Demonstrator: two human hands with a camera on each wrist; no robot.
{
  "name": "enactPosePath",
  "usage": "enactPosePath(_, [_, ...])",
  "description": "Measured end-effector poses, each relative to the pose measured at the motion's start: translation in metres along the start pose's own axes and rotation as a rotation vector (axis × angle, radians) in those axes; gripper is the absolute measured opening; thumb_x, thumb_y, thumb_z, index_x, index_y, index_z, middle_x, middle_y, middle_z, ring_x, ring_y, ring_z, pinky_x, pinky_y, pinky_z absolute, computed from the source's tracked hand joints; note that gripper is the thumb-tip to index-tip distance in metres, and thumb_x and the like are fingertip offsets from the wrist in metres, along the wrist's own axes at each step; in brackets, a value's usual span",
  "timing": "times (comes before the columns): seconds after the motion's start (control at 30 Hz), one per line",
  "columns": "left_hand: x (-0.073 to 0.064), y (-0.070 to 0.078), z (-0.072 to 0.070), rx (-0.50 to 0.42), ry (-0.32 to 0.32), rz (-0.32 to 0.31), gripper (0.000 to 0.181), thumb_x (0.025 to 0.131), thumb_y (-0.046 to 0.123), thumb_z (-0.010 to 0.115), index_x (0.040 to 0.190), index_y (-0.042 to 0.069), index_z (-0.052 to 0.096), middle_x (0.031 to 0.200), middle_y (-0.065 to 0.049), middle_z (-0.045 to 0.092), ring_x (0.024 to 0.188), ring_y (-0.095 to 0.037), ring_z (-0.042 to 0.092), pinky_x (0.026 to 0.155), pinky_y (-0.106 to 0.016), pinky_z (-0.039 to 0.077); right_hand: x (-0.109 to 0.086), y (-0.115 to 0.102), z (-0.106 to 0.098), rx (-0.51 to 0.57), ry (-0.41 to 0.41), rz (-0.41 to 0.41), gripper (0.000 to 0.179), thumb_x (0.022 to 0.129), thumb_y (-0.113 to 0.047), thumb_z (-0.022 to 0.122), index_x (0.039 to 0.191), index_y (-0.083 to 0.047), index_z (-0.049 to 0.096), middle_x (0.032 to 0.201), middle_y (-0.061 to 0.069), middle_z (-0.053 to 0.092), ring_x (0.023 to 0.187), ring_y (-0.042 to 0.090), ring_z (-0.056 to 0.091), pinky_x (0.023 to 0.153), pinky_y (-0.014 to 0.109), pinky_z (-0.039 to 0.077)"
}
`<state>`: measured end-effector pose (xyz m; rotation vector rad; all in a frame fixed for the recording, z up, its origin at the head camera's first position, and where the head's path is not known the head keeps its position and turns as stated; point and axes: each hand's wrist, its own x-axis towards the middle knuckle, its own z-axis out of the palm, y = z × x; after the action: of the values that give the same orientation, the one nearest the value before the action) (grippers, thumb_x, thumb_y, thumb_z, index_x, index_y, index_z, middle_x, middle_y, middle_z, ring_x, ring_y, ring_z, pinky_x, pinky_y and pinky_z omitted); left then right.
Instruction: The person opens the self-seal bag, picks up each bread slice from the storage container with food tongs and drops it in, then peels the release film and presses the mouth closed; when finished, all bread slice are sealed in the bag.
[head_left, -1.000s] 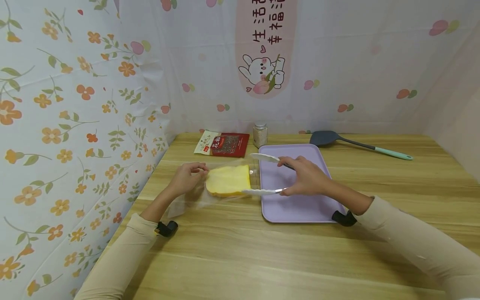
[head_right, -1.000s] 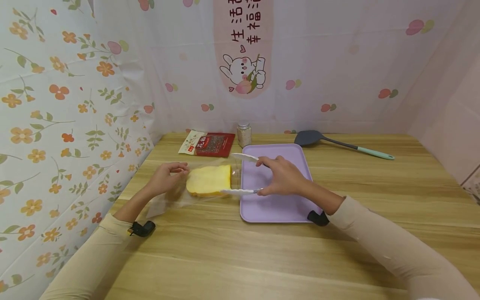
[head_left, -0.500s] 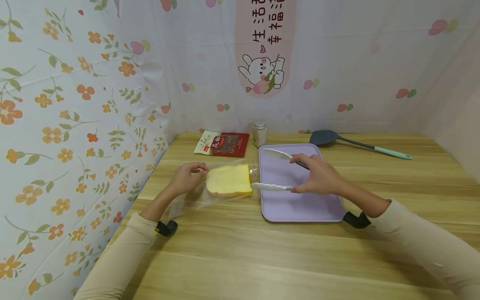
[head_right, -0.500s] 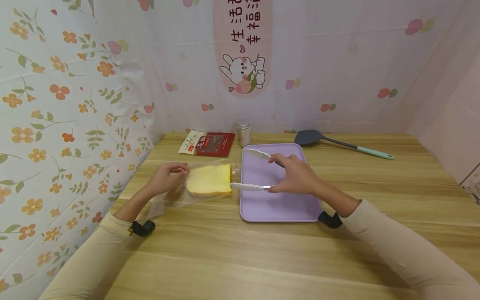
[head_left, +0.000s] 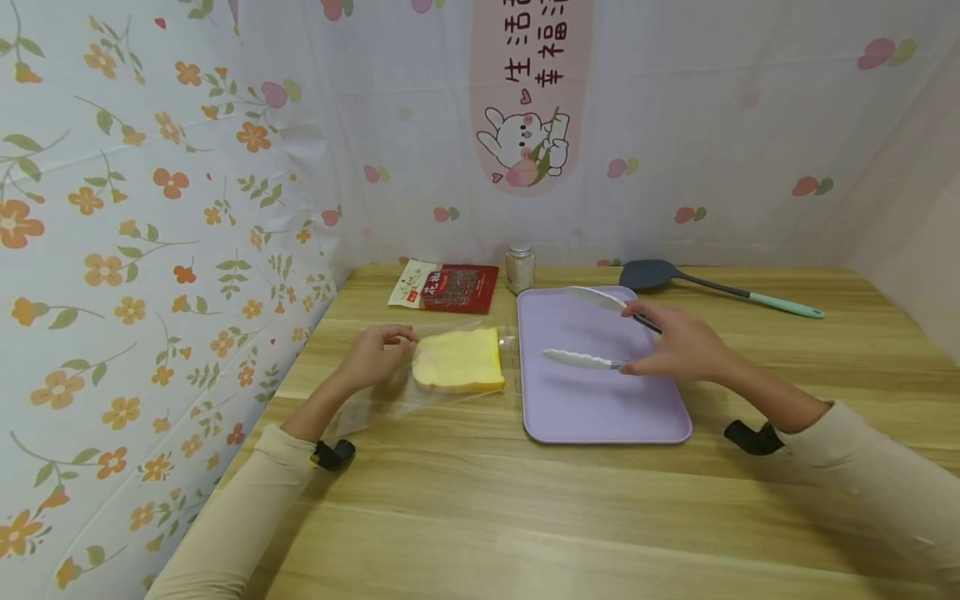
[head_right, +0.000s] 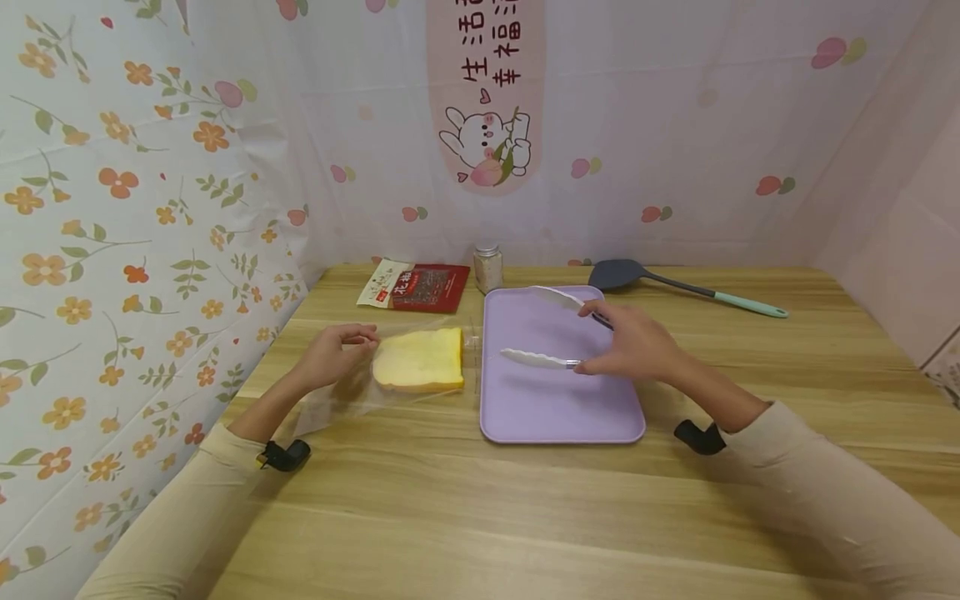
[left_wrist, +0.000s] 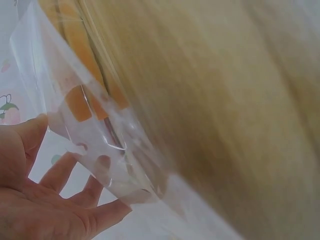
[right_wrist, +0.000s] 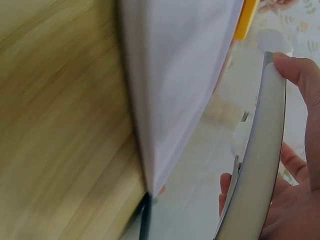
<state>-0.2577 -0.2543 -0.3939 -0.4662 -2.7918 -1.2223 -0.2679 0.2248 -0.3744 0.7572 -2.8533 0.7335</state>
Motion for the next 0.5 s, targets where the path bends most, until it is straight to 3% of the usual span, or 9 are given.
enactPosePath(0.27, [0.002, 0.001, -0.001, 0.017, 0.016, 0.018, 0.015, 0.098, 0.011, 0.062, 0.104, 0.001, 0.072, 0.133, -0.026, 0.059, 0.114, -0.046, 0.061, 0.093, -0.055, 0.050, -0.012, 0.020, -0.015, 0.008, 0.034, 0.052, 0.083, 0.067, -0.046, 0.091, 0.129, -0.007, 0.054, 0.128, 0.021, 0.060, 0.114, 0.042, 0.056, 0.084, 0.061, 0.047])
enactPosePath(0.5, [0.004, 0.000, 0.000, 0.026, 0.004, -0.010, 0.014, 0.098, 0.013, 0.063, 0.104, 0.005, 0.073, 0.136, -0.022, 0.058, 0.115, -0.045, 0.060, 0.093, -0.054, 0.050, -0.021, 0.035, -0.022, -0.013, 0.068, 0.109, 0.086, 0.066, -0.046, 0.091, 0.130, -0.004, 0.053, 0.128, 0.025, 0.058, 0.111, 0.042, 0.055, 0.085, 0.062, 0.045])
